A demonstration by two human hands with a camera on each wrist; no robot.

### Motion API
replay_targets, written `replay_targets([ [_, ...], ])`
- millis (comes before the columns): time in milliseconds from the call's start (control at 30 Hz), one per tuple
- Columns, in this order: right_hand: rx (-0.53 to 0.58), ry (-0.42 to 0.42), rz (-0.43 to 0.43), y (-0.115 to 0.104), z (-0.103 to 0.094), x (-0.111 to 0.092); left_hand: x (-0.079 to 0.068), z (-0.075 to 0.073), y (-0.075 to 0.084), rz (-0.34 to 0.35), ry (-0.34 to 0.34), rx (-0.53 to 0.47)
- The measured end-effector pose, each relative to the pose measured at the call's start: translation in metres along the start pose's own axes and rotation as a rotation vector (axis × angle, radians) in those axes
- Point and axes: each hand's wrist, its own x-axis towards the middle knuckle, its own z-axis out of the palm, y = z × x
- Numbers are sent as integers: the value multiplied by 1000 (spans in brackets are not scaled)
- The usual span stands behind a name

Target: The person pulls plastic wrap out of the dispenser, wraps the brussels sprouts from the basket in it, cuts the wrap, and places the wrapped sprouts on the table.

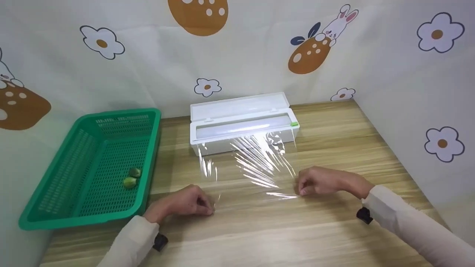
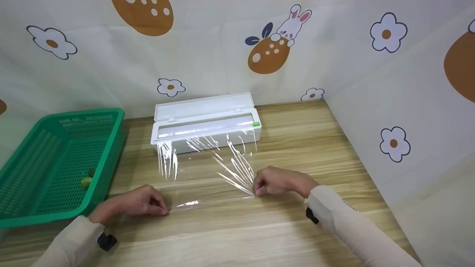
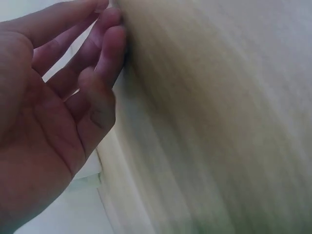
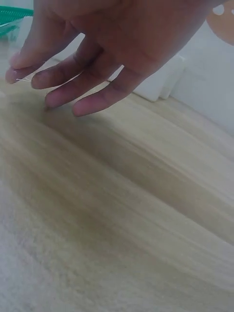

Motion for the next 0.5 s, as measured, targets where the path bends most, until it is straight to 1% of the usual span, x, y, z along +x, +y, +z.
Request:
replay_targets([
  [133,7,-5,22,0,7,4,0,4,-2,-27,4,-39],
  [233,27,2,71,-1,10,6,0,6,-3,-55,23,-59],
  [367,43,73,108,-2,13,7,0,9,-3,-77,53,-77],
  [500,72,157,193,-4,19,5,0,11,0,-83,56,-105],
])
